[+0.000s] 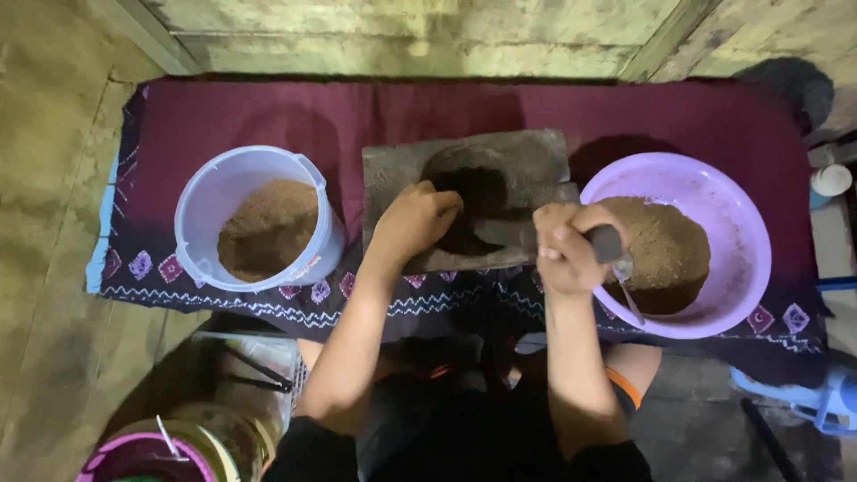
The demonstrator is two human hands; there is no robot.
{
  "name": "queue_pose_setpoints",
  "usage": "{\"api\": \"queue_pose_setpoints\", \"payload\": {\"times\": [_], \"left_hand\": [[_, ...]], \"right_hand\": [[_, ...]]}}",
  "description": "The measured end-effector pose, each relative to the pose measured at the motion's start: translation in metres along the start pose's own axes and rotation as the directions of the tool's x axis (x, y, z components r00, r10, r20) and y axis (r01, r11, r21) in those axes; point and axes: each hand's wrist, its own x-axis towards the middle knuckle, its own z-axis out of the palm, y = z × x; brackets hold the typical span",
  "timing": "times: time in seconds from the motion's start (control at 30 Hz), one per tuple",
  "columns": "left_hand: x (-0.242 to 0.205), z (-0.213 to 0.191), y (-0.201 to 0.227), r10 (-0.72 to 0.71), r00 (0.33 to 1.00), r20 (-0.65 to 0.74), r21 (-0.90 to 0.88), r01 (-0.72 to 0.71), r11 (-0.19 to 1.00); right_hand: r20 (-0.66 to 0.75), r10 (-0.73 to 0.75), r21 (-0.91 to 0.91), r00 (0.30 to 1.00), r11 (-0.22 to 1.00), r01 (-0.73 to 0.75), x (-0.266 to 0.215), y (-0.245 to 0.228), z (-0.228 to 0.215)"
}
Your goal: Using a stone mortar and pestle to grind brown powder, with occasional use of a spoon to collect the material.
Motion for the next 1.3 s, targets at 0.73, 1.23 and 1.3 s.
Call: {"api": "queue_pose_setpoints", "payload": {"times": [0.73,1.23,1.3], "left_hand": [[-0.003,-0.003,-0.007,0.2,0.874,-0.444,0.313,-0.058,0.948],[-0.003,-0.015,0.003,0.152,0.982,-0.112,0.075,-0.144,0.987],[-0.004,-0.01,-0.001,0.197,0.954,-0.227,0.219,-0.148,0.964]], "right_hand": [[0.082,0.049,0.024,0.995,0.998,-0.051,-0.014,0.037,-0.044],[0.047,0.093,0.032,0.995,0.995,-0.095,0.01,-0.026,-0.005],[0.064,0.093,0.031,0.994,0.995,-0.096,0.003,-0.021,-0.014]]}}
